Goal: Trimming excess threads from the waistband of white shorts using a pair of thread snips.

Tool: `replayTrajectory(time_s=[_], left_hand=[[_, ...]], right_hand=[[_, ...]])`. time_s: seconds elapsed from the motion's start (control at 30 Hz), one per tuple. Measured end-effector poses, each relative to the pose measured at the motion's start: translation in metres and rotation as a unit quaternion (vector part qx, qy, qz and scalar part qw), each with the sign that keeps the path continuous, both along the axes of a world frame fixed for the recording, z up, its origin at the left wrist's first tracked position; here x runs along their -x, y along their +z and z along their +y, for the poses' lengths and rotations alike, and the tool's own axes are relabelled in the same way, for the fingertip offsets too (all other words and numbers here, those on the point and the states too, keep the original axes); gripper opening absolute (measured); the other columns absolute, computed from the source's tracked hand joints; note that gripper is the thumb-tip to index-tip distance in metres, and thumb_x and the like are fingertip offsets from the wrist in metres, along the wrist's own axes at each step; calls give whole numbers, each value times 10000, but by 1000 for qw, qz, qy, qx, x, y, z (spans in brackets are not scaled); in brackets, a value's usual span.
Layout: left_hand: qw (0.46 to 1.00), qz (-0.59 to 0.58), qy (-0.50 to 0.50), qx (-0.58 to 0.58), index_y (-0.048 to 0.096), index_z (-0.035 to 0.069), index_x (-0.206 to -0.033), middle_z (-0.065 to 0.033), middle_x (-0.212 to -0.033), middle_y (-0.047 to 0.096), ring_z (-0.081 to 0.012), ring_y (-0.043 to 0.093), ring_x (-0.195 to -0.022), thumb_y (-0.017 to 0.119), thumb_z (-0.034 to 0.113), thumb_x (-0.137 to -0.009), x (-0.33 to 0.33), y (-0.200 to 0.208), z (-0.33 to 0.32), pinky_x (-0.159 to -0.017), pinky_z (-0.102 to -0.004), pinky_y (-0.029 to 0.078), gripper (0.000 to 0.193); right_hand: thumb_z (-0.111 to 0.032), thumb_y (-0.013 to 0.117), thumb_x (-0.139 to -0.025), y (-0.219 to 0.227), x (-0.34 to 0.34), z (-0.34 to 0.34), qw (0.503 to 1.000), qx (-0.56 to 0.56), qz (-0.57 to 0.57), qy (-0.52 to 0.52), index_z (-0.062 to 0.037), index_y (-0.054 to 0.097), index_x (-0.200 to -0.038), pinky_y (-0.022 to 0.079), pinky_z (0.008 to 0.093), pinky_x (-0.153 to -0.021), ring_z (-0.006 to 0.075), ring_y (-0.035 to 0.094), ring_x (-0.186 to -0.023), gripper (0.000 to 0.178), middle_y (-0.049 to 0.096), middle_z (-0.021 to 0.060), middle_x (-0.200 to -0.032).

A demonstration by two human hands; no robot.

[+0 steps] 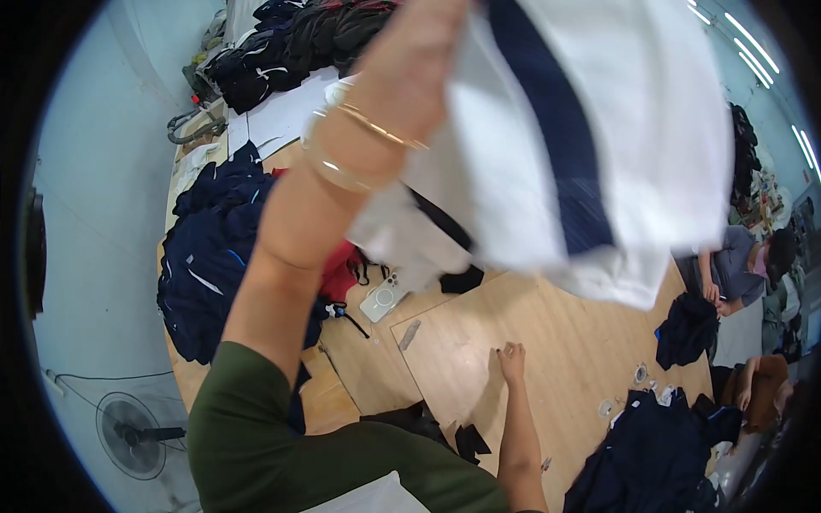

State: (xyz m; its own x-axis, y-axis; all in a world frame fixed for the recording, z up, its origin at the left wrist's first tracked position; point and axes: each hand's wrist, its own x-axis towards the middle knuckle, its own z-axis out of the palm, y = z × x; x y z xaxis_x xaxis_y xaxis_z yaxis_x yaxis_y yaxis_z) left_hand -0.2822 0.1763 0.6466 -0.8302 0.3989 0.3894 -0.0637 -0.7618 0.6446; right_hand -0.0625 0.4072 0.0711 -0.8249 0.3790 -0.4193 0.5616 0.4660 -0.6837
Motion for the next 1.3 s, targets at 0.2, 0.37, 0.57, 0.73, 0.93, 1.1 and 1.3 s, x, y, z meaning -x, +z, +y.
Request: replayTrajectory(time_s=[0.2, 0.37, 0.57, 0.73, 0.93, 1.1, 1.3], left_hand=[[979, -56, -190, -55, 596, -10, -992, -59, -857, 614, -152, 573, -744, 573, 309, -782, -84, -16, 101, -703, -295, 470, 383], [967, -143, -202, -57, 575, 121, -872, 13, -831, 590, -98, 557, -734, 561, 406, -855, -137, -71, 173, -696, -269, 478, 286], [873, -165, -456, 55, 534, 106, -1168, -56, -1147, 564, -181, 522, -1072, 535, 426, -896, -166, -181, 317, -951, -350, 409, 420], [809, -195, -472, 291, 503, 76, -1237, -100, -1274, 525, -257, 498, -1166, 519, 424, -890, -141, -274, 313, -989, -464, 391, 492], [850, -112, -420, 299, 427, 102, -1370, -139, -1354, 431, -319, 456, -1227, 564, 519, -855, -55, -364, 190, -971, -508, 392, 677], [901, -223, -125, 352, 632, 129, -1063, -10, -1000, 632, -128, 597, -921, 566, 287, -890, 49, -403, 28, -747, -303, 466, 243], [817, -163, 252, 493, 579, 21, -1120, -134, -986, 614, -314, 593, -905, 694, 257, -765, 199, -518, -126, -787, -402, 480, 442]], right_hand=[[-222, 694, -769, -18, -70, -21, 991, -109, 75, 16, -34, 596, -1130, 411, 399, -982, 363, 490, -1123, 419, 479, 188, -1226], [-290, 691, -768, 1, -93, -43, 997, -79, 16, -5, -71, 578, -1207, 376, 420, -1041, 357, 404, -1280, 503, 394, 198, -1382], [-340, 686, -776, 12, -94, -40, 999, -53, 6, -7, -101, 550, -1262, 367, 424, -1054, 331, 362, -1336, 558, 354, 197, -1445], [-237, 692, -775, 14, -86, -48, 998, -62, 28, 17, -23, 569, -1209, 338, 404, -1075, 349, 372, -1322, 499, 378, 206, -1418], [-237, 686, -776, 22, -83, -46, 994, -100, -44, 1, -87, 609, -1165, 347, 449, -1058, 350, 365, -1327, 424, 379, 201, -1418], [-275, 662, -805, 34, -32, -60, 981, -185, -22, 54, -109, 513, -1262, 302, 565, -1028, 356, 341, -1331, 509, 356, 186, -1442], [-339, 621, -843, 21, 83, -89, 969, -246, 31, 5, -90, 396, -1363, 197, 618, -1071, 387, 180, -1410, 619, 262, 182, -1502]])
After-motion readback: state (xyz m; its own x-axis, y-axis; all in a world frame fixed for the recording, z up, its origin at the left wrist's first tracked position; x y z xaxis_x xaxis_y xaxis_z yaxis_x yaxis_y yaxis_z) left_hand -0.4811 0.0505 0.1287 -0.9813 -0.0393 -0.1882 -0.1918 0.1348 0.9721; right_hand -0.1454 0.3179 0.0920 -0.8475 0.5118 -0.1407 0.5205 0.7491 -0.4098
